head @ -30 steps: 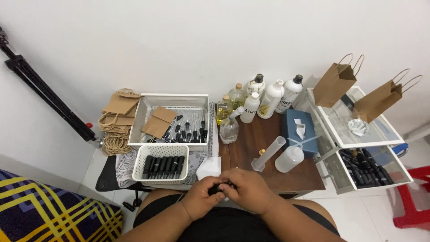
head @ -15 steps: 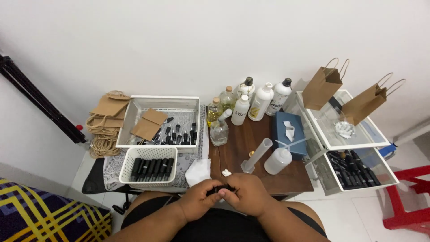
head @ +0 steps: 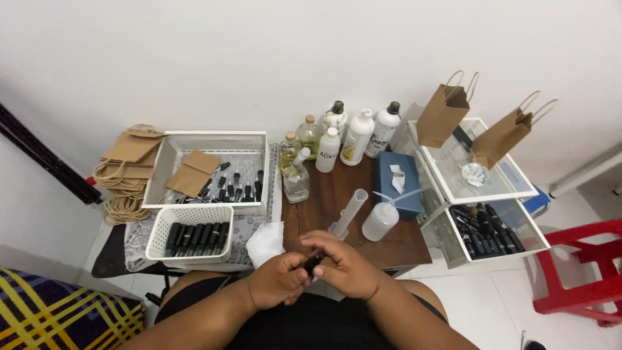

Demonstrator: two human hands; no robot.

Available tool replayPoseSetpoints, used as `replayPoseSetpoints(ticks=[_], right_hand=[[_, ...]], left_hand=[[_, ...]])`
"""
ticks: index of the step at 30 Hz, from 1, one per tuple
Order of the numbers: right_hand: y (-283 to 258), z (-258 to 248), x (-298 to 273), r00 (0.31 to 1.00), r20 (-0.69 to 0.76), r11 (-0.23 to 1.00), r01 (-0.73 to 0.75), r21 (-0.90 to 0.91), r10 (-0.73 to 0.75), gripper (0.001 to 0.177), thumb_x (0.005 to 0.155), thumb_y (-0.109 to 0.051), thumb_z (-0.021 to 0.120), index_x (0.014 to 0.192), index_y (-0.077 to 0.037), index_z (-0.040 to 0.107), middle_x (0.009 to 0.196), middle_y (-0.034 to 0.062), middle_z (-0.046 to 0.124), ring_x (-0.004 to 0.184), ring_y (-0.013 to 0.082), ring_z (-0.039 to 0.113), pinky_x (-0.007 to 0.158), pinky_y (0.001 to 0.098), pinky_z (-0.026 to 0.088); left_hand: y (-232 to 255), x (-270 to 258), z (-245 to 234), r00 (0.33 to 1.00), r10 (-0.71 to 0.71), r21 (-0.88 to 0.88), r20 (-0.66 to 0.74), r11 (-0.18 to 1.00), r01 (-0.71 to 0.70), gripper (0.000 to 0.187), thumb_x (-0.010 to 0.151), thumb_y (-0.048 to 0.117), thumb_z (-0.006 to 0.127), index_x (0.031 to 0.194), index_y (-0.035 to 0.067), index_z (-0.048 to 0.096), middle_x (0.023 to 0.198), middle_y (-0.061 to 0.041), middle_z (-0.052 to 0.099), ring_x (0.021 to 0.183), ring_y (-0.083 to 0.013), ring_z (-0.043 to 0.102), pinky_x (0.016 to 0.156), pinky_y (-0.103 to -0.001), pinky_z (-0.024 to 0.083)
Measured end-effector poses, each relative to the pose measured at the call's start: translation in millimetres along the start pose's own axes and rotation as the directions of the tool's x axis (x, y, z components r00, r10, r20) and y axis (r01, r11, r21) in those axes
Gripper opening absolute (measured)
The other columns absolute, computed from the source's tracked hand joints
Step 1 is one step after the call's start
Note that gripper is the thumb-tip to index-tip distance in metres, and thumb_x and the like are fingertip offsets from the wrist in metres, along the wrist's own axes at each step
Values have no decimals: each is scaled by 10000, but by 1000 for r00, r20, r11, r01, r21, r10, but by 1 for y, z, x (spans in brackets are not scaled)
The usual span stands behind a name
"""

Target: Filling small perfume bottles using a syringe and then capping them.

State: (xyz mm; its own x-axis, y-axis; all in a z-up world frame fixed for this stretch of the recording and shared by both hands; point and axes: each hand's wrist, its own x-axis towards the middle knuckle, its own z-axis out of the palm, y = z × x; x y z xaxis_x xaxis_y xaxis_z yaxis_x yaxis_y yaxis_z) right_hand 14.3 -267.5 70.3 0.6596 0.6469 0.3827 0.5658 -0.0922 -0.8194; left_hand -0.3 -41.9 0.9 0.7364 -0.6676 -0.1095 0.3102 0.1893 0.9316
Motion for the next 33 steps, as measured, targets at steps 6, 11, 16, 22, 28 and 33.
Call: replayPoseSetpoints(ticks=[6,11,16,22,28,33], right_hand=[[-23,-38,10,944,292,957,71,280,-155,513,1101,-330,543,1498,-11,482,1527,207,515,1490,310,434,1223,471,364],[-18,-52,21,991,133,936,-55,349,9,298,975,-302,711,1213,-128,671,1301,109,667,1378,279,572,1189,454,420],[6,-26,10,902,-237,644,-57,763,361,273,873,38,781,1106,122,668,914,200,713,739,264,720,529,350,630],[4,-41,-13,968,237,703,-224,675,82,587,1036,-337,636,1492,5,496,1548,192,513,1256,200,587,832,252,510],[14,-28,-15,987,21,676,-124,726,158,409,1005,-319,697,1277,-16,657,1373,236,640,1355,357,582,1122,449,501],[25,-18,-17,864,-1,507,-294,810,503,374,920,-181,731,1238,8,677,1413,186,641,694,244,700,696,362,641]], left_hand=[[17,13,2,839,-245,-391,486,798,460,543,823,548,761,1120,114,624,799,-26,549,512,-75,418,442,-186,351],[43,34,45,970,-86,-415,229,892,177,596,802,520,766,1237,169,558,717,-25,529,493,-92,427,431,-214,340],[40,49,58,943,60,-197,-327,972,-130,418,1011,452,587,948,41,551,772,-128,552,455,-171,480,335,-259,407],[9,42,33,865,-148,-520,480,746,416,443,894,600,668,1106,211,669,788,67,506,521,-43,371,453,-173,321],[27,43,54,962,-158,-515,222,819,254,534,809,629,708,1039,162,587,760,51,514,478,-47,396,420,-186,309],[32,42,68,969,-173,-388,-174,917,94,438,865,588,658,1032,213,504,792,-15,491,492,-77,390,419,-203,273]])
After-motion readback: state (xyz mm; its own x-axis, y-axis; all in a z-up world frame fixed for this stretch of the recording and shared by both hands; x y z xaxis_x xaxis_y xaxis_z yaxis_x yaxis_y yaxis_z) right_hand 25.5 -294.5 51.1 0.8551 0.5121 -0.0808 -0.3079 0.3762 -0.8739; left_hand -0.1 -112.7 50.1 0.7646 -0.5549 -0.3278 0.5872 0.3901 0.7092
